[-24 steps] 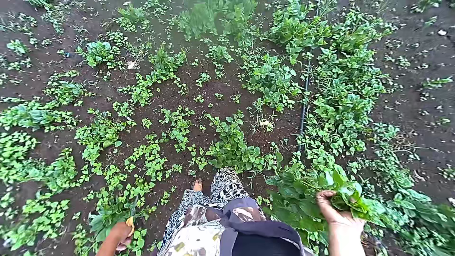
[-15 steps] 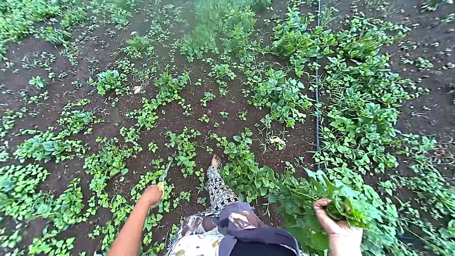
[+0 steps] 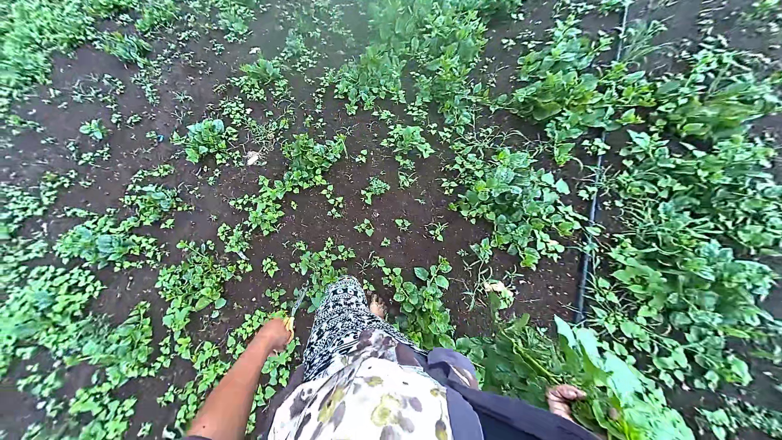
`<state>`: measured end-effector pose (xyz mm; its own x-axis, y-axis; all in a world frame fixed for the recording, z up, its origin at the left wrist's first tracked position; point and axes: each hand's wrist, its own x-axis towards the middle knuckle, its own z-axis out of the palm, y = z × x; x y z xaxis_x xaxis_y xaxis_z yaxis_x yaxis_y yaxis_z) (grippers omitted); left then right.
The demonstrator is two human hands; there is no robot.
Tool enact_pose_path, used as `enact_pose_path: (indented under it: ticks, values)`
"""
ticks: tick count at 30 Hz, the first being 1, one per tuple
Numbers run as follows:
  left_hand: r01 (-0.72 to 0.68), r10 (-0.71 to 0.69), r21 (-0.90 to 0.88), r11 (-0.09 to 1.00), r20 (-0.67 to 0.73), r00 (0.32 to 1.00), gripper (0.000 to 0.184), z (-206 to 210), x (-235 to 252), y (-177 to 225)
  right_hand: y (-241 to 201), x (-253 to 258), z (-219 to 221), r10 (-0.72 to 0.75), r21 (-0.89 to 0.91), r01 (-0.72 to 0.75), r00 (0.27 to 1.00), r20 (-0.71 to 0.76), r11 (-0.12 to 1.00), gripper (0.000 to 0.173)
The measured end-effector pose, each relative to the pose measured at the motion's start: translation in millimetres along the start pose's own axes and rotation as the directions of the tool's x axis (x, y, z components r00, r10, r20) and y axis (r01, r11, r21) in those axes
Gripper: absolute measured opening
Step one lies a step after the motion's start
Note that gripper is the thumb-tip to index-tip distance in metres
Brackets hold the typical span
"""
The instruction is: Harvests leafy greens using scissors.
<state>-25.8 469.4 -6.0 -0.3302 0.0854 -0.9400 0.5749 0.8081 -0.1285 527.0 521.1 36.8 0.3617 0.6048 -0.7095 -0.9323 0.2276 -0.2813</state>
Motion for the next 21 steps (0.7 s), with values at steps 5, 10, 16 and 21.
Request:
enact_pose_path:
  ticks: [5,10,16,21]
  values:
    - [0.026,-0.027,0.089,0.996,0.009,1.0,0.04,-38.1,12.0,27.8,24.3,-15.9,25.0,-0.035,-0.012,0.035,0.999,-0.02,0.999,0.042]
    - [-0.039,0.04,0.227,0.973,-0.003,0.999,0.041,-92.7,31.5,86.0,42.9,-11.5,7.6,-0.088,0.127,0.103,0.989,-0.117,0.987,0.041]
    - [-0.144,0.158,0.611,0.779,0.03,0.987,0.042,-178.3,60.8,207.3,84.0,-32.9,-29.4,-0.205,0.326,0.283,0.945,-0.253,0.902,0.046]
    - [-0.187,0.305,0.776,0.603,-0.008,0.952,0.042,-230.6,87.5,334.9,130.6,-68.3,-27.3,-0.288,0.415,0.443,0.877,-0.384,0.795,0.046]
